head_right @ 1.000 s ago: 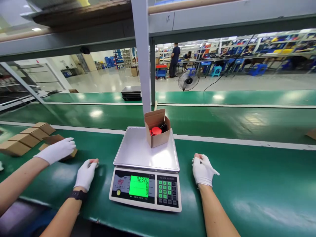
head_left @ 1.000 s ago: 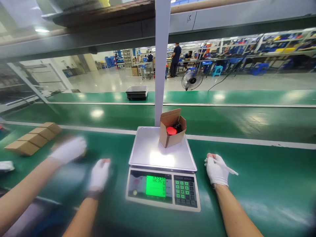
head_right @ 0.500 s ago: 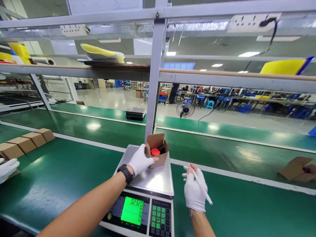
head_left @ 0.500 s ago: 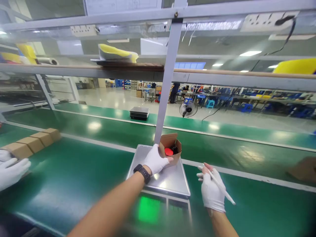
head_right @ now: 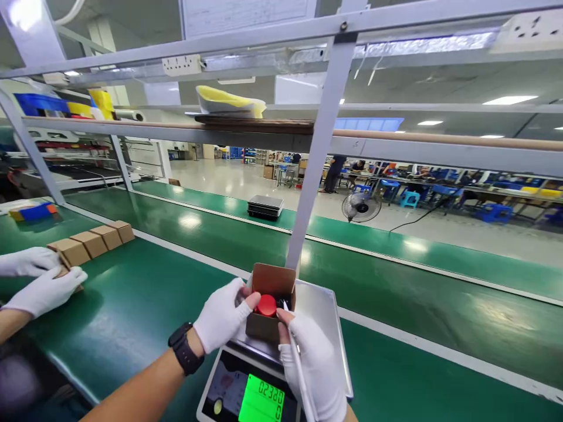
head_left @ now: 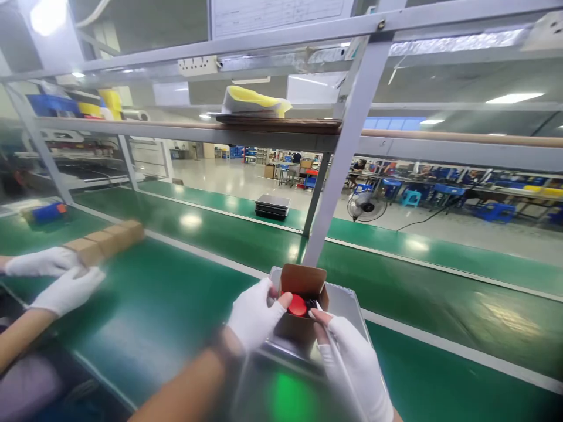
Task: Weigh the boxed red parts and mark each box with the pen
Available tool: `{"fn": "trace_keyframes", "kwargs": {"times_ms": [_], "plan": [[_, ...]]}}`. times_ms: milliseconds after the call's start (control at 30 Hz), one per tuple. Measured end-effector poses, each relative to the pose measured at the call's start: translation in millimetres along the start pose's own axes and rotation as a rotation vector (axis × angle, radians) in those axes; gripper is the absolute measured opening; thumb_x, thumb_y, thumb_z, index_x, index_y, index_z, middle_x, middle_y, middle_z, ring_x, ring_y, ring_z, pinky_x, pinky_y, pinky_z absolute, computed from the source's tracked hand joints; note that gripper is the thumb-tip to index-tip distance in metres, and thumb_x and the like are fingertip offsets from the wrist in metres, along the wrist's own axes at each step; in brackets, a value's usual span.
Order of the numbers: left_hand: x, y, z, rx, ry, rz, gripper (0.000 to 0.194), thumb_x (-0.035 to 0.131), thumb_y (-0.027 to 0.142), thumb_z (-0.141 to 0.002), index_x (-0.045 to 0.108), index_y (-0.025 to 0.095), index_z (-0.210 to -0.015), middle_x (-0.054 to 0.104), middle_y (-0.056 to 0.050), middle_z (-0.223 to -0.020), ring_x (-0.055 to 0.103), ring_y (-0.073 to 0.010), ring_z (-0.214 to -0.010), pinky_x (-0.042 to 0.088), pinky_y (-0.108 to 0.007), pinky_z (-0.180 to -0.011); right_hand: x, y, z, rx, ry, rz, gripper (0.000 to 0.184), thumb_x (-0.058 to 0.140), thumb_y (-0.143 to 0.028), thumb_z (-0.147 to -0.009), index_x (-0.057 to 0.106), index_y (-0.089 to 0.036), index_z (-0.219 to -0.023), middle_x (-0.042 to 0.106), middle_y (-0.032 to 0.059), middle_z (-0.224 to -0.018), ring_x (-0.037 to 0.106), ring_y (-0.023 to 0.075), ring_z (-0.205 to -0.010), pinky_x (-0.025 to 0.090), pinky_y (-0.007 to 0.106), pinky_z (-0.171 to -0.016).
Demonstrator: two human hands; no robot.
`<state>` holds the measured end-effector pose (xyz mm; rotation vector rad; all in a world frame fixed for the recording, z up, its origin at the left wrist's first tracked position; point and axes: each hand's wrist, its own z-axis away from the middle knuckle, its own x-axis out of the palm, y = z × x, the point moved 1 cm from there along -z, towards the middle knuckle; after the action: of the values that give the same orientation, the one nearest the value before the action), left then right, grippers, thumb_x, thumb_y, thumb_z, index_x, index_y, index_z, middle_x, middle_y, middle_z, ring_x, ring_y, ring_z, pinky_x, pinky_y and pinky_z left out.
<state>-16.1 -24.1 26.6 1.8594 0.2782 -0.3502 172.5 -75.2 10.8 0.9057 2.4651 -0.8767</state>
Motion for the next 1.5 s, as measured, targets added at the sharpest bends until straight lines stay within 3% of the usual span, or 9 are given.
{"fn": "trace_keyframes", "kwargs": {"times_ms": [67,133,267,367,567,667,867,1500], "plan": [[5.4,-7,-1,-0.044,0.013,0.068,0.04,0.042,0.055,-0.084,0.049,0.018,-0.07,0.055,-0.001,-0.063,0.05,-0.013,-0.057,0.039,-0.025,-0.056,4,6,2,0.003,-0.002,-0.025,0.03,0.054,-0.021,-0.087,0.059,-0.024,-0.116,0.061,0.0048,-0.112,0.059,0.0206,-0.1,0.049,0.034,-0.09],[11.6,-16,-2,-0.134,-0.023,0.302,0.046,0.031,0.057,-0.087,0.048,0.017,-0.073,0.053,0.0,-0.058,0.048,-0.0111,-0.049,0.037,-0.023,-0.048,4,14,5,0.048,-0.008,-0.061,0.03,0.053,-0.022,-0.088,0.059,-0.024,-0.117,0.062,0.0046,-0.112,0.059,0.0207,-0.1,0.049,0.034,-0.09],[18.3,-28,-3,-0.209,-0.132,0.595,0.048,0.033,0.059,-0.085,0.049,0.014,-0.078,0.052,0.0,-0.053,0.045,-0.0088,-0.04,0.035,-0.02,-0.041,-2,15,-2,0.194,-0.017,-0.103,0.026,0.056,-0.03,-0.087,0.062,-0.026,-0.112,0.065,0.0026,-0.106,0.061,0.0197,-0.095,0.051,0.028,-0.082],[17.3,-30,-5,-0.195,-0.152,0.603,0.048,0.037,0.059,-0.083,0.05,0.013,-0.078,0.054,0.0,-0.053,0.047,-0.0085,-0.041,0.036,-0.019,-0.041,-7,-8,-25,0.21,-0.088,-0.149,0.018,0.054,-0.036,-0.088,0.065,-0.024,-0.095,0.066,0.0016,-0.093,0.061,0.018,-0.085,0.049,0.026,-0.074],[14.0,-28,-7,-0.17,-0.173,0.55,0.05,0.035,0.059,-0.085,0.052,0.013,-0.078,0.054,-0.001,-0.055,0.048,-0.0083,-0.042,0.037,-0.019,-0.041,8,-55,-78,0.29,-0.327,-0.014,0.031,0.043,-0.038,-0.091,0.053,-0.021,-0.067,0.059,-0.0017,-0.063,0.054,0.0148,-0.061,0.039,0.025,-0.06],[13.7,-29,-8,-0.157,-0.177,0.543,0.05,0.036,0.06,-0.084,0.052,0.013,-0.079,0.055,-0.001,-0.055,0.048,-0.0086,-0.042,0.038,-0.019,-0.041,16,-55,-87,0.291,-0.372,0.103,0.03,0.041,-0.035,-0.089,0.052,-0.021,-0.065,0.061,-0.0016,-0.063,0.056,0.0158,-0.063,0.036,0.026,-0.062],[13.1,-29,-8,-0.134,-0.172,0.543,0.051,0.035,0.062,-0.083,0.05,0.014,-0.076,0.054,-0.001,-0.054,0.048,-0.0087,-0.041,0.038,-0.02,-0.041,21,-50,-85,0.328,-0.421,0.102,0.03,0.038,-0.035,-0.088,0.053,-0.022,-0.066,0.063,-0.0011,-0.066,0.057,0.0163,-0.066,0.036,0.026,-0.065],[11.5,-29,-7,-0.137,-0.19,0.53,0.051,0.033,0.06,-0.086,0.05,0.014,-0.075,0.055,-0.002,-0.056,0.048,-0.0083,-0.042,0.037,-0.019,-0.041,23,-49,-83,0.322,-0.351,0.122,0.032,0.039,-0.036,-0.088,0.051,-0.021,-0.062,0.06,-0.0012,-0.062,0.054,0.016,-0.063,0.033,0.026,-0.062]]}}
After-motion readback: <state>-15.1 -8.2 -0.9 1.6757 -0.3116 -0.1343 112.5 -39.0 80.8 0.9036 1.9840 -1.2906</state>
